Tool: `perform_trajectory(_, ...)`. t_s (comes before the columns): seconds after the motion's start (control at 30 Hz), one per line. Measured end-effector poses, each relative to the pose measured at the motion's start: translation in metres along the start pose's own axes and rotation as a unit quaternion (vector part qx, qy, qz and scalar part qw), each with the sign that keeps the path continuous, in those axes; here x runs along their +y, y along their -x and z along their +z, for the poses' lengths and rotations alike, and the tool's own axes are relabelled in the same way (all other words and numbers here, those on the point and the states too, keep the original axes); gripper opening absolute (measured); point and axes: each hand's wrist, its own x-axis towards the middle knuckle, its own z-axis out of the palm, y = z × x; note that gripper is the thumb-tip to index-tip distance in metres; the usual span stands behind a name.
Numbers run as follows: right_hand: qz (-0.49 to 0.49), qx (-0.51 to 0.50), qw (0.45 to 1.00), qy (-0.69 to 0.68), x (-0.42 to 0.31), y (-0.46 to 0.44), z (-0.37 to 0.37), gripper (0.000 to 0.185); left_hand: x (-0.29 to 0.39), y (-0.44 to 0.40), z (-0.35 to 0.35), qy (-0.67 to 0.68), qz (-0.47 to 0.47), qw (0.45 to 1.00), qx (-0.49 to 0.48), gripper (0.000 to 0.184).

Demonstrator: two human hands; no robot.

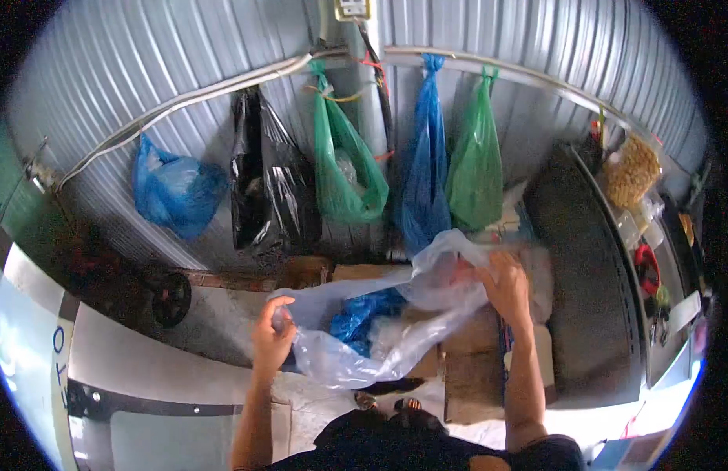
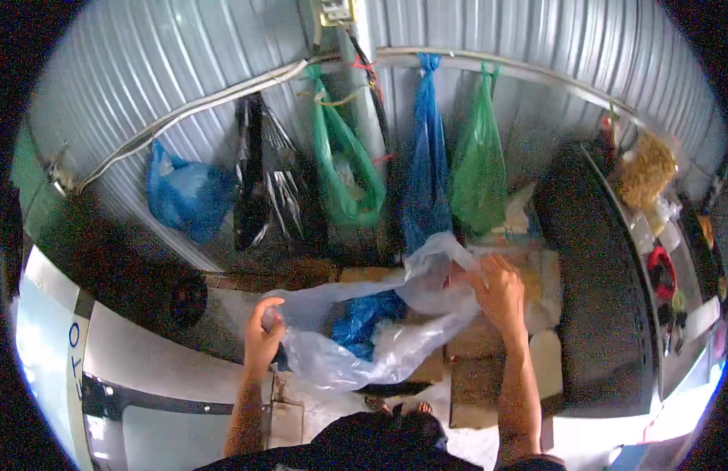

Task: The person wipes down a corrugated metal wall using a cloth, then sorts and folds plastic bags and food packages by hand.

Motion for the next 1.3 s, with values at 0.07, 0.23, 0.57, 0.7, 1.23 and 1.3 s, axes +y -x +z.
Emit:
perform_trajectory(0.07,0.104,-0.06,0.965,-0.232,-0.027,0.006,0.009,0.024,-0.015,0.008,0.015,0.067,-0.046,0.994,-0.072,0.046)
perform_trajectory(0.23,-0.155,-0.181,0.935,-0.261,-0.113,0.052,0.044,0.02,0.022,0.022,0.062,0.009,0.039,0.983,-0.18,0.058)
perform_trajectory(0.57,-0.234,-0.183,0.897,-0.329,-0.126,0.033,0.046,0.073,0.008,0.033,0.073,0.184,-0.075,0.952,-0.232,0.027)
perform_trajectory(0.7,-0.155,-0.329,0.903,-0.23,-0.072,0.048,0.071,0.126,0.016,0.023,0.082,0.198,-0.099,0.934,-0.28,0.018)
perform_trajectory(1.23,0.526,-0.275,0.678,-0.435,0.097,0.163,0.212,0.062,0.018,0.042,0.022,-0.107,-0.198,0.942,-0.251,0.073)
perform_trajectory(1.3,0.556,-0.179,0.576,-0.572,0.119,0.195,0.261,0.05,-0.01,0.057,0.027,-0.399,-0.057,0.867,-0.294,0.074)
